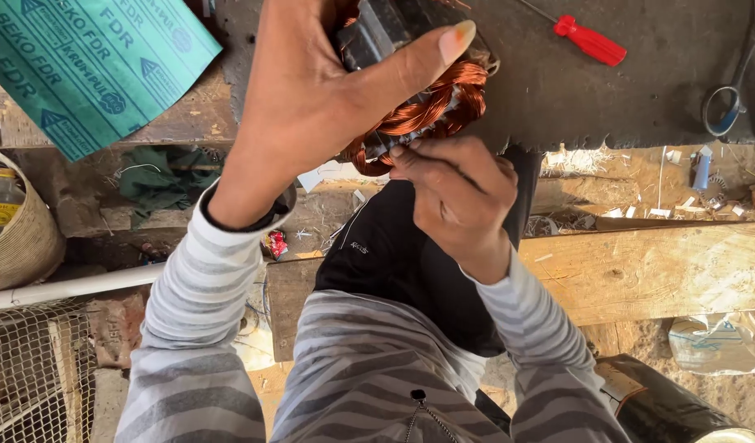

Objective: The person is rewinding copper coils on an electric motor stator and applying insulation strips.

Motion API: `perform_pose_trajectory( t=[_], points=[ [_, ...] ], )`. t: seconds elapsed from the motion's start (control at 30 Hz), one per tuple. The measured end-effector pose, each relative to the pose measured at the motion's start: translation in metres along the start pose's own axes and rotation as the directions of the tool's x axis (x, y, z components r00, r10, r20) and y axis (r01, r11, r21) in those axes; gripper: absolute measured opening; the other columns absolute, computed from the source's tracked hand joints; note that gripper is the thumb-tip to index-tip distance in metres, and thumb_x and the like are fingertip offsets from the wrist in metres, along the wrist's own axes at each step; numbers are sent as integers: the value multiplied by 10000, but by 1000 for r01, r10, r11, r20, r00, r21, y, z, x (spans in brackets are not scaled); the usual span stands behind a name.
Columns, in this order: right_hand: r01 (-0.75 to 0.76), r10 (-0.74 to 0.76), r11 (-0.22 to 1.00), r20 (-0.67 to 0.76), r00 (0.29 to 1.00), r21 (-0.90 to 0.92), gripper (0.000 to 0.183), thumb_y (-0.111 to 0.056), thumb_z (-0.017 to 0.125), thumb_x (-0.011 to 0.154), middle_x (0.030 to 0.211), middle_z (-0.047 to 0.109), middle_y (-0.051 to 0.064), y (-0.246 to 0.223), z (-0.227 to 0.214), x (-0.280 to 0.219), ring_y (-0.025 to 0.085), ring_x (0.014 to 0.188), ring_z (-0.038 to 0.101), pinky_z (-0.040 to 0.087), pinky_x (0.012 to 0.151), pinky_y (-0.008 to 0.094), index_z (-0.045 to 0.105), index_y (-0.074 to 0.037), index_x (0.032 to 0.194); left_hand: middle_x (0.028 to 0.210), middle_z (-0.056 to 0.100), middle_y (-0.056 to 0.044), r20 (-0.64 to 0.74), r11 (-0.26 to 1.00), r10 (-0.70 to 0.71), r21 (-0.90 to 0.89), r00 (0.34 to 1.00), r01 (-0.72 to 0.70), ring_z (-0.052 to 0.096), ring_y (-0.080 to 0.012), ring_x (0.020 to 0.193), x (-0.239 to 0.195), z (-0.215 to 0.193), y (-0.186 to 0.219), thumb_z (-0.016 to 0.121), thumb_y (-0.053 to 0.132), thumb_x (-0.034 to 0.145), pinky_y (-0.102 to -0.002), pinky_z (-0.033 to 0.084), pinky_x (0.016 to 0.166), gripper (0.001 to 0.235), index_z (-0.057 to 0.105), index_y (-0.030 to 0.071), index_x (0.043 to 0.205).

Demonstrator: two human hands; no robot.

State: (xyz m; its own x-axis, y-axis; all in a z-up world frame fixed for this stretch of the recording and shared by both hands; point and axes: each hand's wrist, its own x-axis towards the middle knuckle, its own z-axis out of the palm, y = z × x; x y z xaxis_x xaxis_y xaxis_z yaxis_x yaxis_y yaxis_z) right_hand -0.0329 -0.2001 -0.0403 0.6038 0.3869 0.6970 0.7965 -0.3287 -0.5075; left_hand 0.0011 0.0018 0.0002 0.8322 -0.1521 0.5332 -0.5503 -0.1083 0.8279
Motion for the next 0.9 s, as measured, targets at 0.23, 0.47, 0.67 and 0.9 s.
perform_pose_trajectory(
  t=[0.23, 0.47, 0.67, 0.9],
  points=[
    [-196, 205, 961, -29, 978, 194, 147, 187, 699, 974, 1081, 642, 110, 5, 10, -7, 149, 894, 757, 614, 736, 228, 725, 47, 1013, 978, 639, -10, -32, 998, -60, 0, 998, 60, 642, -71, 864, 6, 1, 3, 784, 161, 1136, -238, 522, 754, 195, 649, 26, 1098],
    [-318, 278, 920, 187, 942, 232, 169, 189, 677, 987, 1069, 643, 105, -3, -6, 7, 151, 876, 740, 643, 725, 204, 737, 51, 1064, 1031, 656, 8, -48, 993, -69, -97, 996, 64, 686, -63, 922, 3, 3, 2, 748, 144, 1118, -214, 571, 813, 162, 640, 25, 1138],
    [-302, 299, 939, 43, 953, 163, 158, 191, 696, 941, 1035, 649, 126, -7, 8, -4, 165, 847, 737, 615, 703, 231, 723, 46, 995, 1030, 623, -5, -85, 997, -67, -51, 994, 63, 571, -68, 885, 0, 5, 2, 771, 139, 1094, -228, 494, 800, 212, 617, 5, 1152],
    [-248, 274, 960, -244, 930, 131, 74, 30, 669, 943, 999, 665, 94, 8, 15, -32, 142, 705, 683, 545, 622, 243, 739, 28, 917, 1045, 672, -38, -107, 997, -41, 57, 993, 48, 645, -98, 928, -3, 14, 13, 819, 179, 1097, -244, 509, 815, 276, 607, 22, 1178]
  ],
)
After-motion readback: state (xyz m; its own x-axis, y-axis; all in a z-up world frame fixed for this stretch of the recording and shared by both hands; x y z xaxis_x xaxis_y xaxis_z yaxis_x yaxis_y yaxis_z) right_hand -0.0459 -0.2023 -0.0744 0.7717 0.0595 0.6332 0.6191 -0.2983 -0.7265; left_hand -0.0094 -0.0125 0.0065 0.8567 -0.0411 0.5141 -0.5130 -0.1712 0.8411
